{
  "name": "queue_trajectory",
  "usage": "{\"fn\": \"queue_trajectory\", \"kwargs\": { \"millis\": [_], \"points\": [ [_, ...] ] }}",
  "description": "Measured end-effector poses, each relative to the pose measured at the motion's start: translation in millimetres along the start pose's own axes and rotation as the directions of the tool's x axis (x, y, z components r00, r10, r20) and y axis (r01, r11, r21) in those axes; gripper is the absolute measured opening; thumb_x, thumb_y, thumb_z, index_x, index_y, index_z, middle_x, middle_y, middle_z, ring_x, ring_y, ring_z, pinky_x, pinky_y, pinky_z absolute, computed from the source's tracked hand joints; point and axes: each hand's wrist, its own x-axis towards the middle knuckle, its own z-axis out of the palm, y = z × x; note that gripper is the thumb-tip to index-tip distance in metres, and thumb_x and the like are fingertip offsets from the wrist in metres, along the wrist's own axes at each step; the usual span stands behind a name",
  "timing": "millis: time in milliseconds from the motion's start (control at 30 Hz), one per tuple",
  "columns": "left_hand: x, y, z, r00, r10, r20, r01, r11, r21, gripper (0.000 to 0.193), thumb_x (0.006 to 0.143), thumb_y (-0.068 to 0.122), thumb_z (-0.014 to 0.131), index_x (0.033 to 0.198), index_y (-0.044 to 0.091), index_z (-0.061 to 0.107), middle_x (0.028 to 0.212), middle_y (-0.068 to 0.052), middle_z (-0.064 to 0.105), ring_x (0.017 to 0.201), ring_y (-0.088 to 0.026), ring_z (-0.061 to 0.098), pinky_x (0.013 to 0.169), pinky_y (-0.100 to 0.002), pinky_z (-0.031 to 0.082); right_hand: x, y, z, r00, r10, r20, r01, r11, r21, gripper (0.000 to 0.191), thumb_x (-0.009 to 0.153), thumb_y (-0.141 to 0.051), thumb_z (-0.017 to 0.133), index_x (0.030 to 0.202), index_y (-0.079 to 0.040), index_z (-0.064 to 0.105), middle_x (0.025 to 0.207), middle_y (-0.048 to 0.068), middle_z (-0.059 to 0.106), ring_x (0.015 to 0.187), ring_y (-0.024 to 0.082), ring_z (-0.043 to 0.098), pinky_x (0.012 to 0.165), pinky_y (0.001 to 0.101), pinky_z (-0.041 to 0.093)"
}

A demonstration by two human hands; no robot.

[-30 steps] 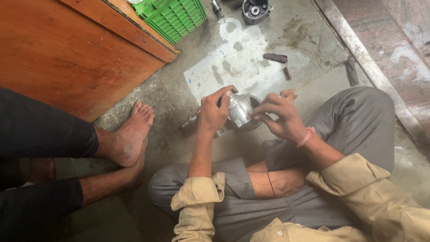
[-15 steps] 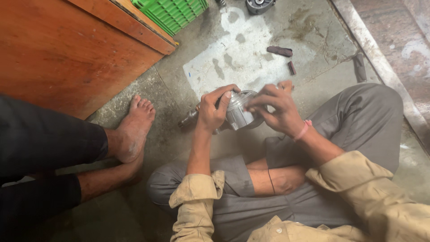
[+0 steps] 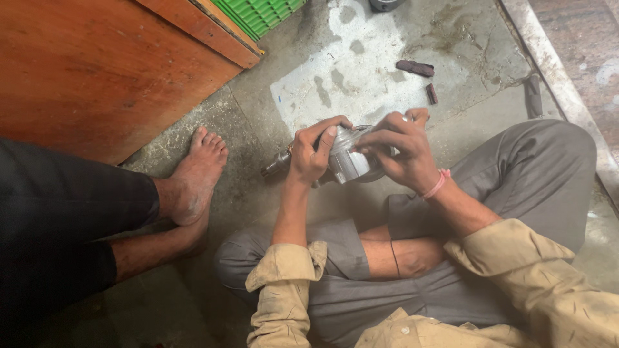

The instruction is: The person sits cross-legged on the workshop floor holding an aluminum starter motor housing and files its edge with a flat file, rotating the housing to work around it. Near the end they set the housing down and pick up a starter motor armature and carbon brush from the floor.

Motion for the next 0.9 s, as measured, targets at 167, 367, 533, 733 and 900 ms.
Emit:
{"fn": "queue_trajectory", "kwargs": {
  "millis": [167,367,533,733,900],
  "points": [
    [1,0,1,0.997,0.07,-0.016,-0.069,0.995,0.068,0.037,0.105,0.03,0.05,0.111,0.002,0.075,0.102,-0.011,0.079,0.095,-0.021,0.076,0.087,-0.032,0.058,-15,-7,-8,0.998,0.036,0.052,-0.038,0.998,0.041,0.022,0.081,-0.012,0.082,0.098,-0.026,0.079,0.085,-0.007,0.063,0.08,0.011,0.057,0.09,0.0364,0.027],
    [-1,0,3,0.997,0.08,-0.012,-0.079,0.994,0.081,0.037,0.106,0.029,0.05,0.112,0.002,0.074,0.103,-0.012,0.078,0.097,-0.022,0.076,0.087,-0.033,0.057,-14,1,0,0.999,0.041,-0.005,-0.041,0.999,-0.002,0.02,0.083,-0.013,0.084,0.098,-0.025,0.08,0.086,-0.005,0.062,0.081,0.014,0.055,0.09,0.0368,0.027],
    [2,-1,1,0.997,0.076,-0.017,-0.075,0.995,0.071,0.037,0.105,0.03,0.05,0.111,0.003,0.074,0.102,-0.011,0.079,0.093,-0.021,0.075,0.085,-0.032,0.057,-18,-3,-4,0.999,0.04,0.025,-0.04,0.999,-0.001,0.022,0.081,-0.012,0.082,0.098,-0.026,0.079,0.086,-0.006,0.062,0.08,0.011,0.056,0.089,0.038,0.026],
    [0,-2,3,0.999,0.038,-0.009,-0.038,0.997,0.07,0.039,0.104,0.032,0.049,0.111,0.003,0.075,0.101,-0.011,0.079,0.09,-0.02,0.074,0.083,-0.032,0.057,-16,-2,-1,1.0,0.028,-0.012,-0.028,1.0,-0.013,0.021,0.084,-0.013,0.084,0.102,-0.024,0.079,0.09,-0.005,0.063,0.083,0.014,0.055,0.092,0.0376,0.026],
    [3,-3,3,0.993,0.118,-0.013,-0.117,0.99,0.075,0.038,0.106,0.032,0.05,0.11,0.003,0.074,0.101,-0.011,0.078,0.093,-0.02,0.075,0.084,-0.032,0.058,-24,-9,-5,0.999,0.036,0.01,-0.036,0.999,-0.015,0.023,0.078,-0.012,0.083,0.096,-0.026,0.08,0.083,-0.006,0.061,0.077,0.013,0.056,0.087,0.0368,0.025]
  ]
}}
